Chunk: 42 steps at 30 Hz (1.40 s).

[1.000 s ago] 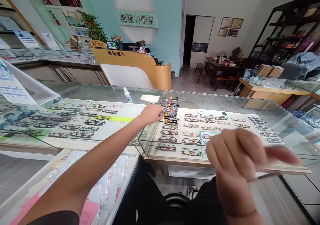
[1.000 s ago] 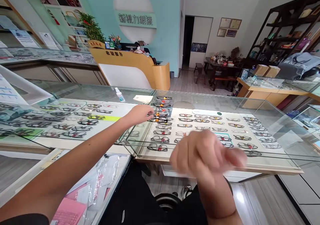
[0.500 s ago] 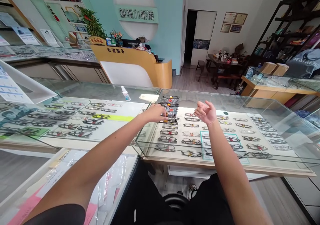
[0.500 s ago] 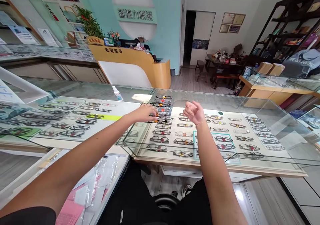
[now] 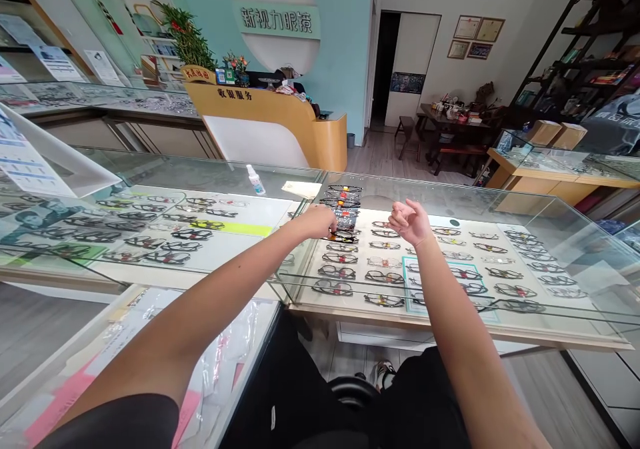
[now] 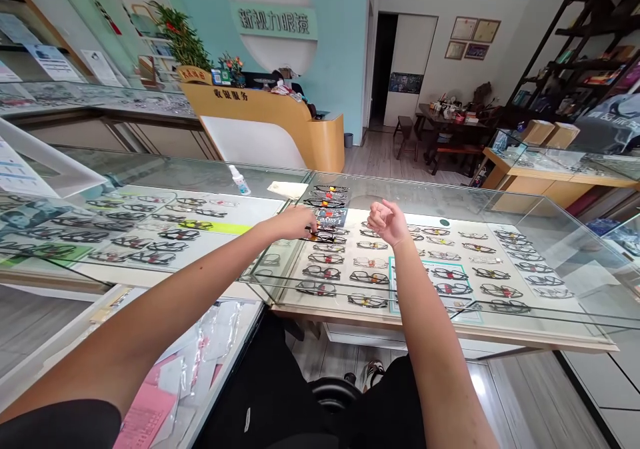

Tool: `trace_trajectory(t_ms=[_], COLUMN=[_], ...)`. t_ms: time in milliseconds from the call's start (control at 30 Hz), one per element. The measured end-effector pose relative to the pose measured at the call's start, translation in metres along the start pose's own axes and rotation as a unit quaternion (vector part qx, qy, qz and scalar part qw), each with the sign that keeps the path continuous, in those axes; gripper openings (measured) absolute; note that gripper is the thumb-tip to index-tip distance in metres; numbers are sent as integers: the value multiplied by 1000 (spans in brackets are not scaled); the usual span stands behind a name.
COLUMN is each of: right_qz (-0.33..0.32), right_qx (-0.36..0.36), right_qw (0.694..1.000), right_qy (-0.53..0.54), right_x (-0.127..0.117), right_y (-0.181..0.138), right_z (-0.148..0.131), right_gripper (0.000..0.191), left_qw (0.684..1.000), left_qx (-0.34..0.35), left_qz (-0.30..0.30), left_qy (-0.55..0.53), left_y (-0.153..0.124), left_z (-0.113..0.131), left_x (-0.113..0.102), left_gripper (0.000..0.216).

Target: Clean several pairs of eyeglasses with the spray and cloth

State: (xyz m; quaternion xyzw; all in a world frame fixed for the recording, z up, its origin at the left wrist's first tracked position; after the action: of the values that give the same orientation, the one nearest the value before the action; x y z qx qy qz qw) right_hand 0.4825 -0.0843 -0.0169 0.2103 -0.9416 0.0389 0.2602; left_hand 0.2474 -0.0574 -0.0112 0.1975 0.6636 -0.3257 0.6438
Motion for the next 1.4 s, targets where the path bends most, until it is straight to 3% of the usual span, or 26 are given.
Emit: trace_trajectory(t_ms=[200, 400, 600, 900, 1167, 1333, 1400], right_qz=[10, 16, 13, 8, -7, -28, -39], right_qx=[1, 9, 15, 13, 5, 9, 4], right_qw=[1000, 1000, 1000, 1000, 999, 999, 998], right_qy=[0, -1, -10, -26, -37, -42, -56], right_x=[-4, -6, -7, -6, 8, 23, 31], right_y=[1, 3, 5, 4, -2, -7, -10], right_z=[3, 8, 11, 11, 5, 5, 4], right_gripper=[32, 31, 30, 29, 27, 28, 29], left_qw=[1000, 1000, 999, 998, 997, 989, 987], left_qx=[-4, -5, -12, -10, -17, 8, 8], left_qz=[26, 27, 27, 48, 68, 123, 115], left_qy=[13, 14, 35, 27, -24, -86, -117], left_y=[-3, -5, -12, -39, -115, -195, -232], left_z=[5, 5, 4, 12, 10, 11, 8], left_x=[-3, 2, -4, -12, -12, -20, -16], left_gripper=[17, 34, 9, 14, 14, 16, 16])
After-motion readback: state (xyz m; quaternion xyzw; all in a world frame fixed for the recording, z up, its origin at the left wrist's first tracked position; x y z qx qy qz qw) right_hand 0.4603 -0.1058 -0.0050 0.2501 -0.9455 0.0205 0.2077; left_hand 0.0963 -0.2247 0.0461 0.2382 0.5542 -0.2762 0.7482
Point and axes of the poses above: each hand's wrist, its own y-axis towards the middle knuckle, its own x-axis out of the palm, z = x × y, the point moved 10 cm from there along y, towards the middle knuckle, and after that the axes turned 7 degrees about x, right-handed, at the moved point
